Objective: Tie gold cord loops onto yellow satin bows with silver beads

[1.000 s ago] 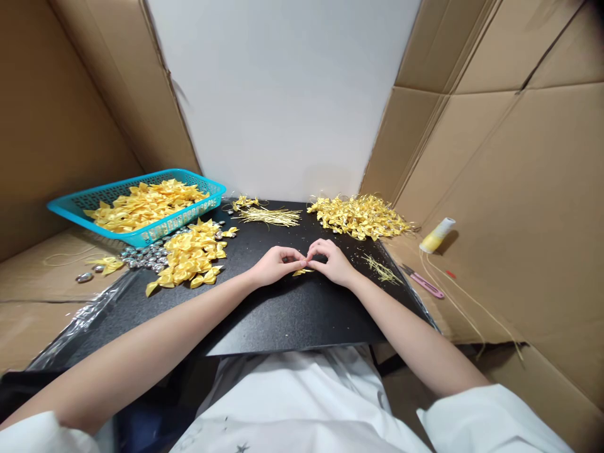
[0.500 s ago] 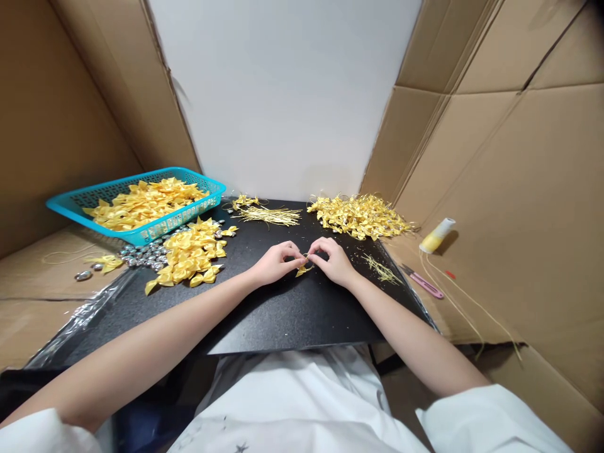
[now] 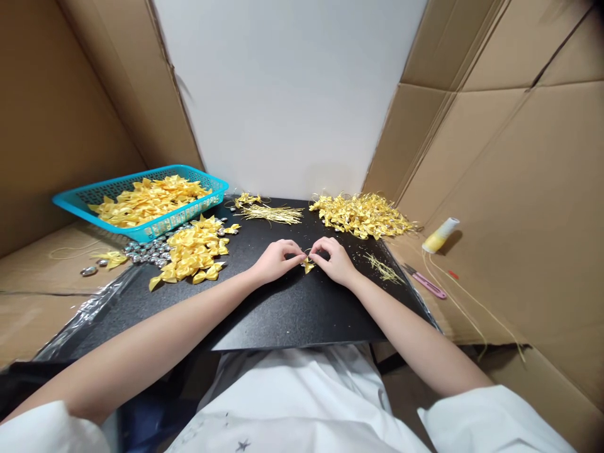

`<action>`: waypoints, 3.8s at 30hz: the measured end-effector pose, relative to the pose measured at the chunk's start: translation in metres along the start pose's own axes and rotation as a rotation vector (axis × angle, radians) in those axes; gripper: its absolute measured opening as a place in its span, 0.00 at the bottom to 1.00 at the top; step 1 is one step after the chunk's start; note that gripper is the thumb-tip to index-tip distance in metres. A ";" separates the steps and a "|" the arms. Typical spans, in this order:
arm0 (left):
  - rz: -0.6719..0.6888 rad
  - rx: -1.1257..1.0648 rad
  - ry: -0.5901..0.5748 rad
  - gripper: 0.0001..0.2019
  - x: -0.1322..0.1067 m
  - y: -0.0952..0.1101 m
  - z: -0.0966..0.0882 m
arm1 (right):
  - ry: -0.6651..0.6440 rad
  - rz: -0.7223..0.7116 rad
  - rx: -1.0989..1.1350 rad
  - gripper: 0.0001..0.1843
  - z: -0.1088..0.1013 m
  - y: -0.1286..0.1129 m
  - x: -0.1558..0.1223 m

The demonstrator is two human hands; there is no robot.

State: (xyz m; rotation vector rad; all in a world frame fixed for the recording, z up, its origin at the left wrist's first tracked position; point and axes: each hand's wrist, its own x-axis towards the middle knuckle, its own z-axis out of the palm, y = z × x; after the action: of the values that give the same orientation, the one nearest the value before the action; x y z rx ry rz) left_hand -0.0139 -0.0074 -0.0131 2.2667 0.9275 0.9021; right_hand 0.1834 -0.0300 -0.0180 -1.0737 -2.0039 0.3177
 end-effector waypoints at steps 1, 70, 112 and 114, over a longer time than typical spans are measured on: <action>0.032 0.034 -0.007 0.12 0.000 0.001 -0.001 | 0.001 0.000 -0.005 0.06 0.000 0.000 0.000; 0.130 0.735 -0.145 0.14 0.014 0.017 0.010 | 0.092 -0.001 -0.038 0.06 0.003 0.004 -0.002; 0.121 0.198 -0.102 0.07 0.009 0.020 -0.008 | 0.000 0.031 0.162 0.07 -0.001 0.003 -0.003; 0.092 0.172 -0.096 0.06 0.008 0.020 -0.008 | 0.004 0.041 0.159 0.06 -0.001 0.003 -0.003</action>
State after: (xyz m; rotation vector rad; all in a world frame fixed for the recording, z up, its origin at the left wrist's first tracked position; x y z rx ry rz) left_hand -0.0070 -0.0120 0.0083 2.4935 0.8945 0.7707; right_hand 0.1867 -0.0307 -0.0206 -1.0149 -1.9207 0.4876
